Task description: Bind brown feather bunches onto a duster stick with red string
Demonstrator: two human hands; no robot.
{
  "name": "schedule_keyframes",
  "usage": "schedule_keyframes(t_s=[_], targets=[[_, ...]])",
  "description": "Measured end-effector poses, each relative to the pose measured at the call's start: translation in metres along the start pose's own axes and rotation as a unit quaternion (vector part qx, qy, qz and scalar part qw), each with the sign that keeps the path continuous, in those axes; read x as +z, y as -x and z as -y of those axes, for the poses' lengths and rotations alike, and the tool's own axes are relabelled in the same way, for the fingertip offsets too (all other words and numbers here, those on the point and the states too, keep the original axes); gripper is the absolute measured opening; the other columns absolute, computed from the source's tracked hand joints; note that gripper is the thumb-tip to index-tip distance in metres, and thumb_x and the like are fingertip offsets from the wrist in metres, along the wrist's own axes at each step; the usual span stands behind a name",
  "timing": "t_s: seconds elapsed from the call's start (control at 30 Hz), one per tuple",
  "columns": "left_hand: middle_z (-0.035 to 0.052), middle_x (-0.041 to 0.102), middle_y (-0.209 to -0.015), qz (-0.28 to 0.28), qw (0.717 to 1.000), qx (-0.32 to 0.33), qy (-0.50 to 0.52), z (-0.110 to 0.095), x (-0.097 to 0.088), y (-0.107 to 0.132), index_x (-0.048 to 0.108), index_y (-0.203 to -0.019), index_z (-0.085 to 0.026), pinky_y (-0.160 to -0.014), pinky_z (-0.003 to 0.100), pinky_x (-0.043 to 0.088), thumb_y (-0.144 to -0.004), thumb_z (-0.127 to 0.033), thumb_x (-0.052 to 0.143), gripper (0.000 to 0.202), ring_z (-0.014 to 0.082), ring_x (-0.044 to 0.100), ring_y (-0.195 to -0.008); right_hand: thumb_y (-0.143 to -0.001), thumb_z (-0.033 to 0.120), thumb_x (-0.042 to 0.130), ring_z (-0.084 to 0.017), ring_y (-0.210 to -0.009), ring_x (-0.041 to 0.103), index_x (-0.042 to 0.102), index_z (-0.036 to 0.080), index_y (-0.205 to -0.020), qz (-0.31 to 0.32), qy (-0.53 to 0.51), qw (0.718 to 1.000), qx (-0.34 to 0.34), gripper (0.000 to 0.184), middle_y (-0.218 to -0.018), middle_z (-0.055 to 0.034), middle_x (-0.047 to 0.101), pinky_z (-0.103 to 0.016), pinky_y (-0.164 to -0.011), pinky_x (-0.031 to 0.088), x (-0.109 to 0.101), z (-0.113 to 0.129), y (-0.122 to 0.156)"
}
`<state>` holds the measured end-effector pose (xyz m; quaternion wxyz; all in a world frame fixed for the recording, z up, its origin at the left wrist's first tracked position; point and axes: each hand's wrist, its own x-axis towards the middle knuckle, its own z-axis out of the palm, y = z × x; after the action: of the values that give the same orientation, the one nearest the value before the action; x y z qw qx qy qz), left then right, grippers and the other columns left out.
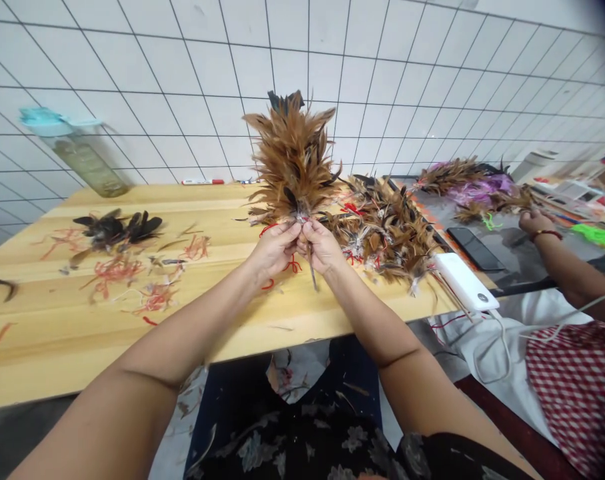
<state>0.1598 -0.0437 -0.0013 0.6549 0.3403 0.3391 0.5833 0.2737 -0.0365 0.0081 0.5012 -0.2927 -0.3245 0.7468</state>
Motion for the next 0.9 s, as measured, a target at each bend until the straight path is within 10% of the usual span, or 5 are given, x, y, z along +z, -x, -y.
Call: schedule_keyframes(t_s=[0.27, 0.6, 0.9], targets=[[-0.0060, 0.042, -0.054, -0.014, 0.998, -0.015, 0.061, -0.008, 0.014, 0.002, 0.051, -0.062, -0.014, -0.041, 0.014, 0.028, -0.076, 0.000, 0.069, 0.027, 0.0034, 0.037, -0.043, -0.105, 0.013, 0.053, -0.005, -0.040, 0.027, 0.043, 0.023, -0.081, 0.013, 0.000, 0.999, -0.047, 0.028, -0.051, 0.0113, 0.042, -0.016, -0.043, 0.022, -0.004, 0.008, 0.000], [-0.0030, 0.059, -0.061, -0.069, 0.997, 0.017, 0.033, -0.005, 0.033, 0.002, 0.065, -0.075, -0.011, -0.043, 0.012, 0.029, -0.077, 0.005, 0.064, 0.017, 0.0018, 0.045, -0.045, -0.102, 0.022, 0.067, -0.004, -0.042, 0.029, 0.049, 0.022, -0.084, 0.022, 0.020, 0.997, -0.072, 0.025, -0.053, 0.0125, 0.043, -0.015, -0.044, 0.028, -0.005, 0.010, -0.002], [-0.0073, 0.045, -0.057, -0.032, 0.999, -0.003, 0.037, -0.007, 0.030, -0.007, 0.056, -0.069, -0.012, -0.041, 0.011, 0.025, -0.075, 0.007, 0.064, 0.022, -0.0002, 0.031, -0.042, -0.100, 0.040, 0.069, -0.011, -0.075, 0.063, 0.056, 0.024, -0.090, -0.003, 0.171, 0.963, -0.210, 0.023, -0.076, 0.0041, 0.061, -0.021, -0.075, 0.057, -0.022, 0.003, -0.023]])
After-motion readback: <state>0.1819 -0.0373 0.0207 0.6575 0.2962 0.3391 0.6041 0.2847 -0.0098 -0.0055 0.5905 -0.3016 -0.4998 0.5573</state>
